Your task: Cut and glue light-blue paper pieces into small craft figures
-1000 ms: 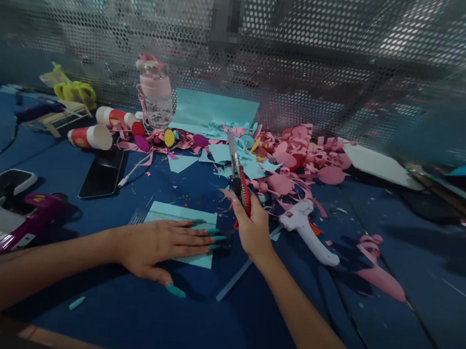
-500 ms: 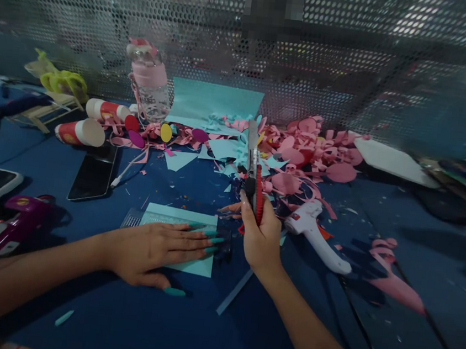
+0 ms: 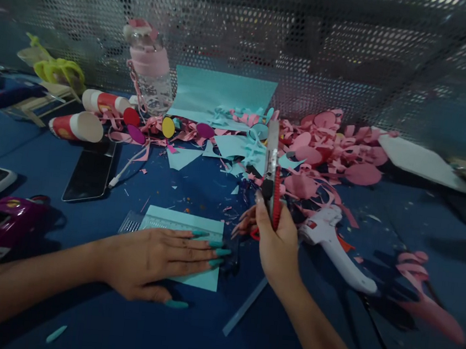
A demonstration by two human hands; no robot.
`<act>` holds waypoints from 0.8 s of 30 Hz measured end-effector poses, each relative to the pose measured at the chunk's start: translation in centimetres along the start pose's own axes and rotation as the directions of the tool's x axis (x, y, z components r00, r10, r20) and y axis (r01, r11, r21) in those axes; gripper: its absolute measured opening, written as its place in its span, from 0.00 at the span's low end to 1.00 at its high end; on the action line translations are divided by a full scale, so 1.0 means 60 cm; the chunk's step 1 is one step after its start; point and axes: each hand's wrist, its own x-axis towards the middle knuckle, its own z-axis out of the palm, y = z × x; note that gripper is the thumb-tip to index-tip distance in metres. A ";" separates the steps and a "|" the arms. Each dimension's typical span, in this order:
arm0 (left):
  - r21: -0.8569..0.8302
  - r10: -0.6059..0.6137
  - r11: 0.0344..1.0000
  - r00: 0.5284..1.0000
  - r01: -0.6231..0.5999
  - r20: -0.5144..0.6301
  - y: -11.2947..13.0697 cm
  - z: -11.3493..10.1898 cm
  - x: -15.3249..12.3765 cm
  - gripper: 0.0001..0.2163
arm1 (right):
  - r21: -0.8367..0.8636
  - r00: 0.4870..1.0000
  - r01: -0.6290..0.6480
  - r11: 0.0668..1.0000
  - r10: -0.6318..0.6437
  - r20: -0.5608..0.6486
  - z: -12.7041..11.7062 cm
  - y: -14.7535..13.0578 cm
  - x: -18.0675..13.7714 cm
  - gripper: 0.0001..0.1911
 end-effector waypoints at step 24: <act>-0.011 -0.006 1.000 1.000 0.006 -0.027 -0.002 0.005 -0.001 0.29 | -0.099 0.999 -0.016 0.995 0.020 0.043 0.006 -0.008 -0.006 0.10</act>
